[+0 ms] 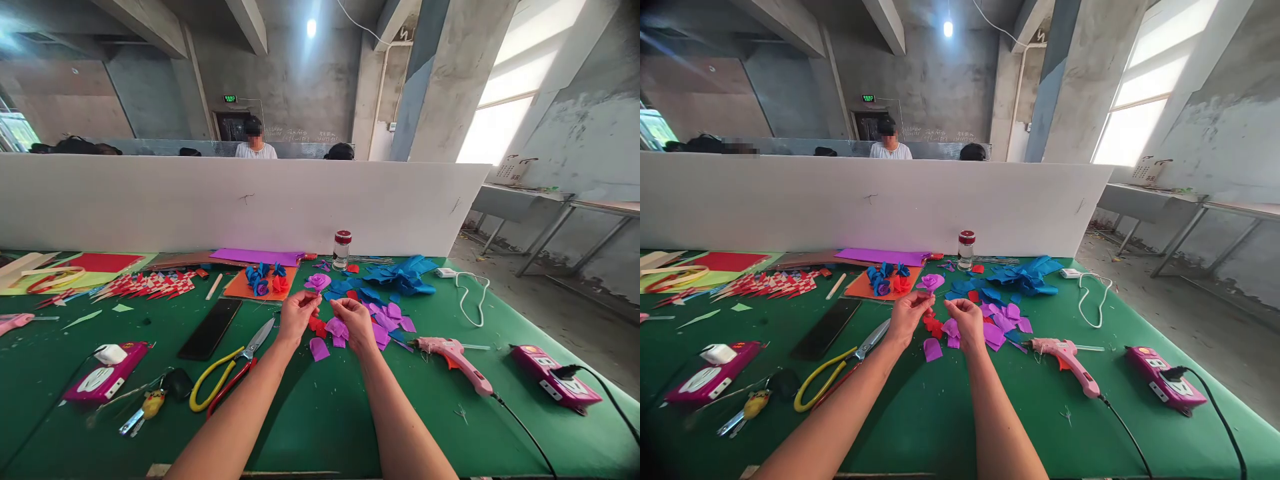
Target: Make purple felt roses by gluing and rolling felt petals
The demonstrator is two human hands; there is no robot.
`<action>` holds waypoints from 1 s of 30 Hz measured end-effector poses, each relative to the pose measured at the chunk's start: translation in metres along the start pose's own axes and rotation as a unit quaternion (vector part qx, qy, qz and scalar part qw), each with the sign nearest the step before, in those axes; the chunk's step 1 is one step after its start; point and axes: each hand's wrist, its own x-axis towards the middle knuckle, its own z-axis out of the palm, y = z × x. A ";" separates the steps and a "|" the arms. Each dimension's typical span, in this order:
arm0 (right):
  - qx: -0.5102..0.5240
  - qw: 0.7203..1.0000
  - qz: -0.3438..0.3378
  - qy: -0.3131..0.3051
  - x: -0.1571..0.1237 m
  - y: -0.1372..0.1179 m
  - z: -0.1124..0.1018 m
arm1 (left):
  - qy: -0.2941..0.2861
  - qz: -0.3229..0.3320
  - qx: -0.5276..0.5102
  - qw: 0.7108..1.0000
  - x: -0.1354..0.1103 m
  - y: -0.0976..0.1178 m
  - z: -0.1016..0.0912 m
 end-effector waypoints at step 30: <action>-0.139 0.989 -0.046 0.020 -0.033 -0.011 -0.034 | -0.042 -0.017 -0.027 0.999 -0.006 -0.022 -0.007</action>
